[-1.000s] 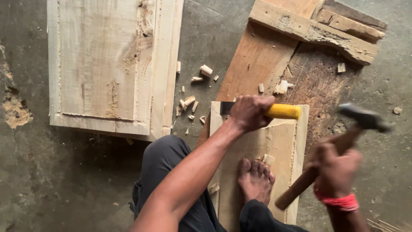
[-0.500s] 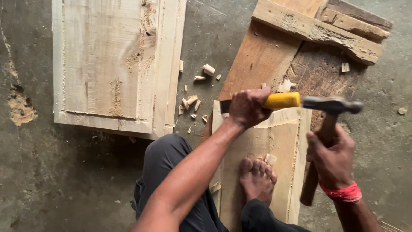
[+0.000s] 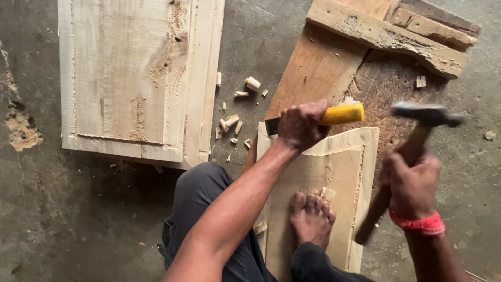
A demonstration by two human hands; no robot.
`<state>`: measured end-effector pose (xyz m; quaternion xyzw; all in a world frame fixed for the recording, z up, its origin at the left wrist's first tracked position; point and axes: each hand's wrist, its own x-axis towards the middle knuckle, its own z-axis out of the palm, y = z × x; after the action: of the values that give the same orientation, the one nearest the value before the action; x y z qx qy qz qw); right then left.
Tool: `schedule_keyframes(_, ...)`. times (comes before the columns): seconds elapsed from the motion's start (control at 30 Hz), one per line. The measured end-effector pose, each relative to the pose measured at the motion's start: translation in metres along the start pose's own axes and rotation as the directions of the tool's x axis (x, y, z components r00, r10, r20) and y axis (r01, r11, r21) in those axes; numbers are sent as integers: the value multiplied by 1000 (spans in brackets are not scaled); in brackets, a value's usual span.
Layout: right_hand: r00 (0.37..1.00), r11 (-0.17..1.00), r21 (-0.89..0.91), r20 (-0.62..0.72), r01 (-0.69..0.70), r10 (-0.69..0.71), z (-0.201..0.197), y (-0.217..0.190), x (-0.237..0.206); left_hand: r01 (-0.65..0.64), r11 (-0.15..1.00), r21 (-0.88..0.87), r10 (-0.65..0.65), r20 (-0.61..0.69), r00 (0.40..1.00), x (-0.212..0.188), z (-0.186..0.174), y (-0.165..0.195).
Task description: The person sits on the floor holding a chisel against a wooden panel and strikes it with a mallet to carve and shape the panel's recessed surface, then continues paring the surface with the chisel by hand, producing wood shavings, and finally lifts and repositions the panel.
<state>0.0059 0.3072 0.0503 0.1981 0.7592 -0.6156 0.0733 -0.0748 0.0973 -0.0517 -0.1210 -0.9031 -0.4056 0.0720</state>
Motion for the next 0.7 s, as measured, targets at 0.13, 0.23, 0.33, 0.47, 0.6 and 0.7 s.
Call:
schedule_keyframes(0.13, 997, 1000, -12, 72, -24, 25, 3, -8, 5, -4, 1000, 0, 4, 0, 1000, 1, -2, 0)
schedule_keyframes(0.23, 994, 992, -96, 66, -76, 82, 4, -16, 5, -6, 1000, -1, 6, -10, 1000, 1, -3, -1)
schedule_keyframes(0.33, 1000, 990, 143, -12, -8, 10, 10, -18, 4, -25, 1000, -2, 25, -22, 999, 0, -4, -3)
schedule_keyframes(0.47, 986, 986, -99, 82, -135, 143, 11, -18, 7, -10, 1000, -26, 10, 1, 1000, -1, -3, -6)
schedule_keyframes(0.6, 995, 997, 37, 62, -74, 72, 6, -18, 12, -19, 999, -33, 19, -7, 1000, -1, -5, -7)
schedule_keyframes(0.7, 998, 984, 163, 4, -67, 68, 6, -17, 11, 22, 995, -94, -20, 24, 1000, -1, -9, -5)
